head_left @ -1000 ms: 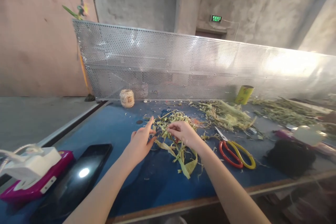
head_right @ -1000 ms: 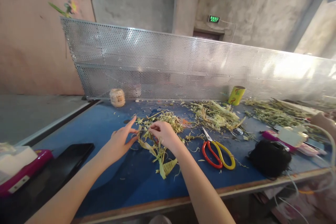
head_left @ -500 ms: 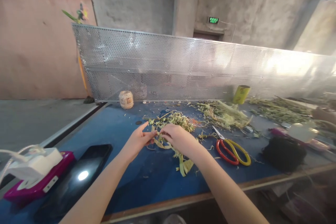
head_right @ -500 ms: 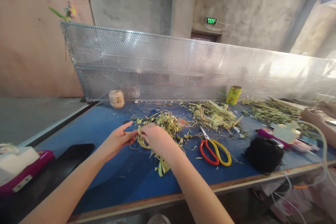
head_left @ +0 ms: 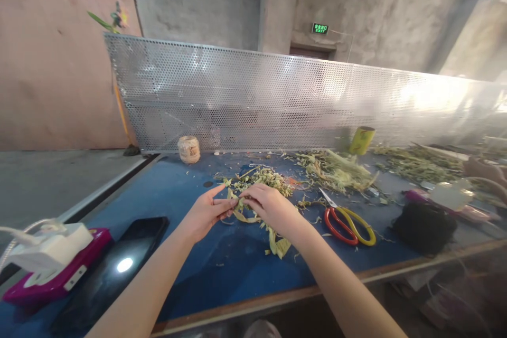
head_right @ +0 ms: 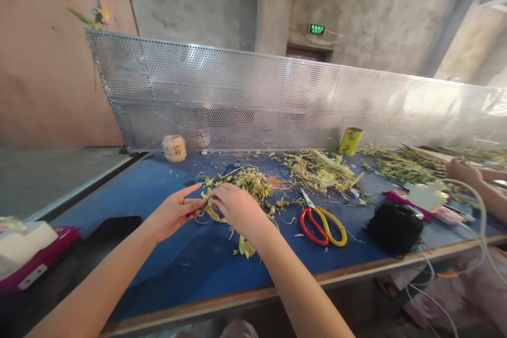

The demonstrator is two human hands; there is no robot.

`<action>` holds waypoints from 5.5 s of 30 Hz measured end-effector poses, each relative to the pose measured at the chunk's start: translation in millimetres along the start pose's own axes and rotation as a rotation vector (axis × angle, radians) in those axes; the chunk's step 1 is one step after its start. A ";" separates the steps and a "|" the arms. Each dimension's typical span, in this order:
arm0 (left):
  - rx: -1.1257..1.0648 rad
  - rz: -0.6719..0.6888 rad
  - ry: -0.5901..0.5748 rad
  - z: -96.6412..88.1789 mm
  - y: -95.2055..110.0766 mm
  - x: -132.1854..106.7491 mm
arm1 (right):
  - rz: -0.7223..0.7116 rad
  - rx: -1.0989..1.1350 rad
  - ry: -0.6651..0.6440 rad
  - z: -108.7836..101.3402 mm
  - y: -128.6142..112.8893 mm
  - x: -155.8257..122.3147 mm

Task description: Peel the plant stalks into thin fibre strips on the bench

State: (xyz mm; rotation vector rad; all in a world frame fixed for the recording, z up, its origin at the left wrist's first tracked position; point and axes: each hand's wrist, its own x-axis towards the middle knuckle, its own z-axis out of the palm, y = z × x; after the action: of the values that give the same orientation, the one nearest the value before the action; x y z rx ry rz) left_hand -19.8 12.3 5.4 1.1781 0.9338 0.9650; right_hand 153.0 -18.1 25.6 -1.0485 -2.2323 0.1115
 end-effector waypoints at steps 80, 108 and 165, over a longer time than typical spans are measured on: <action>1.088 0.657 0.303 2.3 -3.3 1.7 | 0.960 1.615 -0.670 -4.6 -5.3 -43.1; 0.921 0.676 0.513 7.1 -1.7 -2.1 | 0.896 1.734 -0.749 12.7 11.6 -41.8; 0.858 0.801 0.410 3.9 -7.0 7.4 | 0.722 1.802 -0.749 13.9 18.2 -44.0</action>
State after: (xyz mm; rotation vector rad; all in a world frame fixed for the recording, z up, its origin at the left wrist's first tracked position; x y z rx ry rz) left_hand -13.0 17.2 -1.5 2.2359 1.2893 1.5437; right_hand 176.8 -34.4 -14.6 -0.5587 -1.0760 2.4821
